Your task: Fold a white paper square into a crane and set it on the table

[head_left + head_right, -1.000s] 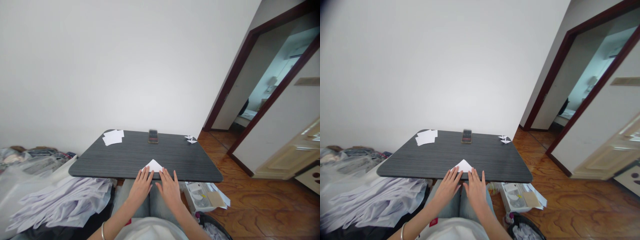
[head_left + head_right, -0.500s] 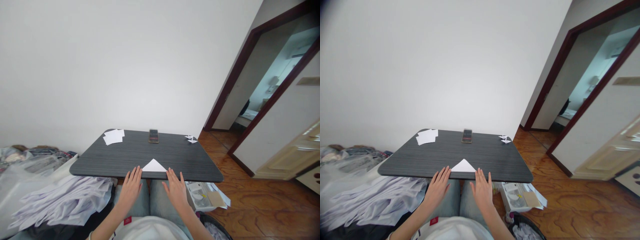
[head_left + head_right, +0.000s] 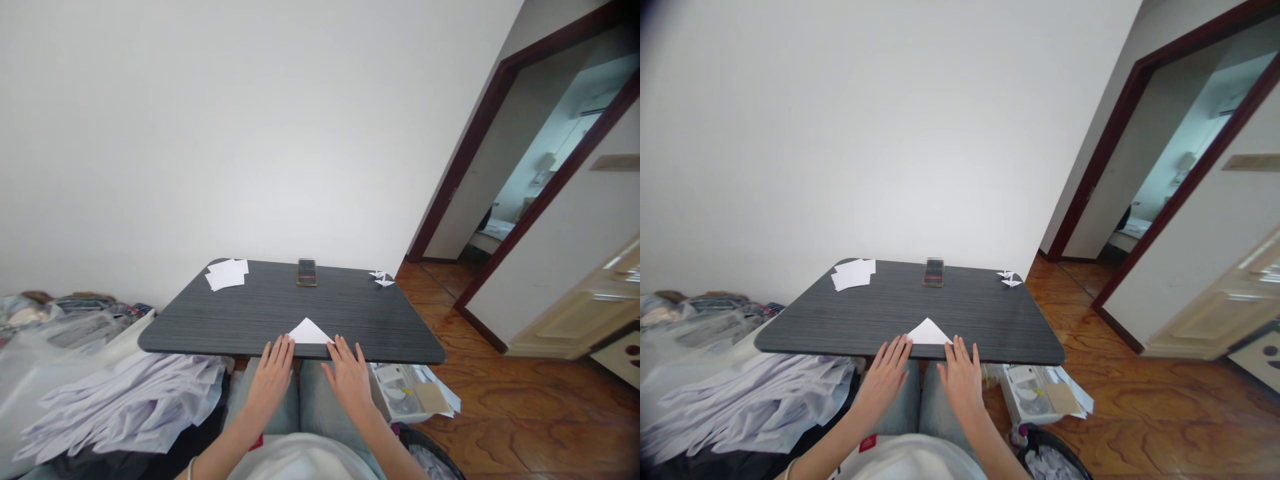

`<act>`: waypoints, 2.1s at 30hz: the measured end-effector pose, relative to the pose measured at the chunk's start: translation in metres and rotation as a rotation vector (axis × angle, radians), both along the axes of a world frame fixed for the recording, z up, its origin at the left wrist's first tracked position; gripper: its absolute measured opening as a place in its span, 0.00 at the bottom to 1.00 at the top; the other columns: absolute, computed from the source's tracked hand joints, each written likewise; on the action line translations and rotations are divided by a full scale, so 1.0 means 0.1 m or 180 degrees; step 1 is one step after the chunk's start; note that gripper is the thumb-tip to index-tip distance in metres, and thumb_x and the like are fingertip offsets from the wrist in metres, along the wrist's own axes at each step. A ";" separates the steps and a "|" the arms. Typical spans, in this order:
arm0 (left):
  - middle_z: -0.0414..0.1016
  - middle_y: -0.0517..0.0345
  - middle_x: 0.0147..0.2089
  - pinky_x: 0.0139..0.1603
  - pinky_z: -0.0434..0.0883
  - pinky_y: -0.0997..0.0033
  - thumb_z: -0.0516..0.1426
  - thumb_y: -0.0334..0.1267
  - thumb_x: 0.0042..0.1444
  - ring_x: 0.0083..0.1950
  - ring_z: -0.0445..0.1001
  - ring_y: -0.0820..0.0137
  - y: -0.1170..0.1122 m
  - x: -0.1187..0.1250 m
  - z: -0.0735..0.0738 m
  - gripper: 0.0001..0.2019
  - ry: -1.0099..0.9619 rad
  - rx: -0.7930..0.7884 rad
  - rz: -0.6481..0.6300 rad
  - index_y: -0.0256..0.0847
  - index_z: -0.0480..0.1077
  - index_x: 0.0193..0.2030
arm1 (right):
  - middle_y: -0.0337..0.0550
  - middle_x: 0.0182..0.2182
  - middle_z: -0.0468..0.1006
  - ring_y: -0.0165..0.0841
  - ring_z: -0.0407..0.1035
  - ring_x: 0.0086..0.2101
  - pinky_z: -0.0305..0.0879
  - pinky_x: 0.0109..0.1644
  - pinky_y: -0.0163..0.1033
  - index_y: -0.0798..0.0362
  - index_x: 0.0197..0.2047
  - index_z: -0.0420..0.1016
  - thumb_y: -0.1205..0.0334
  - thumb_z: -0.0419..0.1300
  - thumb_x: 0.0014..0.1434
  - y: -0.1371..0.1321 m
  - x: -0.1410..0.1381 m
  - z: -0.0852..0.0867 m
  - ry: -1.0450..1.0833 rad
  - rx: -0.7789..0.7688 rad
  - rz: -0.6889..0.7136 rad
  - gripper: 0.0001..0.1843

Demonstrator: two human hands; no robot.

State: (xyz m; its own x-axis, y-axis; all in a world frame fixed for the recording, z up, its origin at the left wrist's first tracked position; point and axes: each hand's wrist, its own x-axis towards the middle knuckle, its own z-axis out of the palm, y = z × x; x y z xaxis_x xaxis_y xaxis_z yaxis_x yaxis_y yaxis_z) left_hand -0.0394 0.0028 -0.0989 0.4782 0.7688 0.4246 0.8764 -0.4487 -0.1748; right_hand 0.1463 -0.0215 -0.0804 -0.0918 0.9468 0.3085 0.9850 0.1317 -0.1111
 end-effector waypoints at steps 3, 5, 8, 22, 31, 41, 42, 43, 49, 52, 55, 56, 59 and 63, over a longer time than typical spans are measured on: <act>0.60 0.46 0.58 0.58 0.54 0.58 0.47 0.31 0.53 0.59 0.57 0.60 0.00 0.11 0.02 0.25 0.0010 -0.0110 -0.0152 0.34 0.53 0.59 | 0.53 0.56 0.60 0.41 0.52 0.56 0.41 0.58 0.51 0.54 0.56 0.60 0.57 0.48 0.58 0.00 -0.06 0.01 0.0057 -0.0032 0.0090 0.22; 0.61 0.46 0.57 0.57 0.55 0.57 0.48 0.32 0.53 0.57 0.58 0.60 -0.01 0.17 0.03 0.25 0.0014 -0.0148 -0.0248 0.36 0.52 0.59 | 0.52 0.58 0.58 0.40 0.51 0.57 0.41 0.58 0.51 0.53 0.56 0.59 0.57 0.48 0.58 0.00 -0.09 0.00 0.0094 -0.0017 0.0133 0.23; 0.62 0.46 0.55 0.56 0.56 0.56 0.49 0.32 0.52 0.56 0.59 0.58 -0.01 0.23 0.05 0.26 -0.0010 -0.0169 -0.0292 0.35 0.52 0.59 | 0.52 0.58 0.56 0.40 0.50 0.57 0.40 0.58 0.51 0.54 0.57 0.58 0.56 0.48 0.58 -0.01 -0.14 -0.02 0.0140 0.0022 0.0154 0.24; 0.62 0.47 0.53 0.58 0.51 0.56 0.49 0.32 0.51 0.55 0.58 0.60 0.03 0.25 0.14 0.24 0.0010 -0.0340 -0.0596 0.34 0.53 0.57 | 0.49 0.54 0.62 0.46 0.51 0.54 0.37 0.57 0.57 0.48 0.57 0.57 0.56 0.51 0.56 -0.07 -0.32 -0.04 0.0179 0.0229 -0.0034 0.25; 0.63 0.49 0.52 0.54 0.55 0.55 0.50 0.29 0.50 0.53 0.59 0.59 -0.02 0.22 0.17 0.26 -0.0064 -0.0206 -0.0343 0.38 0.53 0.58 | 0.51 0.55 0.60 0.47 0.52 0.54 0.37 0.56 0.61 0.45 0.57 0.56 0.55 0.51 0.56 -0.10 -0.28 0.00 0.0105 0.0199 -0.0116 0.25; 0.63 0.46 0.50 0.49 0.58 0.55 0.49 0.28 0.51 0.52 0.60 0.57 -0.04 0.11 0.11 0.25 -0.0003 -0.0051 -0.0011 0.39 0.55 0.58 | 0.51 0.55 0.60 0.47 0.55 0.51 0.35 0.55 0.63 0.44 0.56 0.58 0.53 0.52 0.56 -0.07 -0.27 0.00 -0.0004 0.0222 -0.0151 0.25; 0.63 0.46 0.50 0.49 0.59 0.55 0.49 0.28 0.51 0.52 0.60 0.56 -0.03 0.11 0.10 0.25 0.0013 -0.0058 -0.0017 0.38 0.55 0.57 | 0.51 0.55 0.60 0.48 0.55 0.51 0.35 0.55 0.64 0.43 0.56 0.58 0.52 0.53 0.55 -0.05 -0.28 0.00 -0.0019 0.0238 -0.0153 0.25; 0.64 0.46 0.50 0.48 0.59 0.55 0.49 0.28 0.51 0.51 0.60 0.56 -0.03 0.11 0.11 0.25 0.0034 -0.0066 -0.0026 0.39 0.55 0.57 | 0.51 0.55 0.60 0.48 0.56 0.51 0.34 0.55 0.64 0.43 0.56 0.59 0.52 0.54 0.54 -0.04 -0.30 0.00 -0.0030 0.0252 -0.0144 0.25; 0.64 0.48 0.47 0.46 0.59 0.55 0.52 0.29 0.50 0.50 0.60 0.55 -0.05 0.13 0.19 0.26 0.0114 -0.0097 -0.0015 0.44 0.55 0.58 | 0.50 0.57 0.58 0.52 0.52 0.53 0.31 0.54 0.65 0.41 0.55 0.59 0.48 0.56 0.51 0.01 -0.38 0.02 0.0000 0.0236 -0.0087 0.28; 0.65 0.48 0.47 0.45 0.59 0.55 0.52 0.30 0.50 0.49 0.60 0.55 -0.06 0.13 0.23 0.25 0.0074 -0.0140 -0.0015 0.43 0.56 0.57 | 0.50 0.58 0.57 0.53 0.51 0.54 0.31 0.54 0.66 0.41 0.56 0.58 0.47 0.55 0.52 0.00 -0.38 0.00 0.0026 0.0185 -0.0063 0.28; 0.65 0.48 0.47 0.45 0.59 0.55 0.51 0.31 0.52 0.50 0.61 0.56 -0.06 0.12 0.24 0.23 0.0022 -0.0137 0.0018 0.42 0.57 0.56 | 0.50 0.58 0.55 0.52 0.50 0.55 0.31 0.54 0.65 0.43 0.57 0.57 0.47 0.53 0.53 -0.02 -0.35 -0.02 0.0042 0.0159 -0.0037 0.28; 0.65 0.48 0.48 0.45 0.59 0.55 0.51 0.31 0.52 0.50 0.60 0.56 -0.06 0.11 0.24 0.22 0.0012 -0.0131 0.0030 0.41 0.58 0.56 | 0.50 0.58 0.55 0.52 0.49 0.55 0.31 0.54 0.65 0.44 0.57 0.57 0.47 0.53 0.54 -0.03 -0.34 -0.02 0.0047 0.0154 -0.0053 0.28; 0.66 0.47 0.49 0.46 0.59 0.56 0.49 0.30 0.53 0.50 0.60 0.57 -0.06 0.09 0.23 0.21 0.0003 -0.0109 0.0077 0.39 0.58 0.55 | 0.51 0.59 0.55 0.51 0.49 0.55 0.31 0.55 0.64 0.47 0.57 0.57 0.47 0.51 0.55 -0.05 -0.29 -0.03 0.0055 0.0146 -0.0160 0.28; 0.66 0.48 0.49 0.46 0.59 0.56 0.48 0.30 0.54 0.50 0.61 0.58 -0.07 0.03 0.23 0.20 0.0002 -0.0114 0.0186 0.38 0.60 0.55 | 0.51 0.59 0.54 0.51 0.49 0.55 0.31 0.55 0.63 0.50 0.56 0.59 0.48 0.50 0.55 -0.05 -0.18 -0.03 0.0006 0.0129 -0.0316 0.27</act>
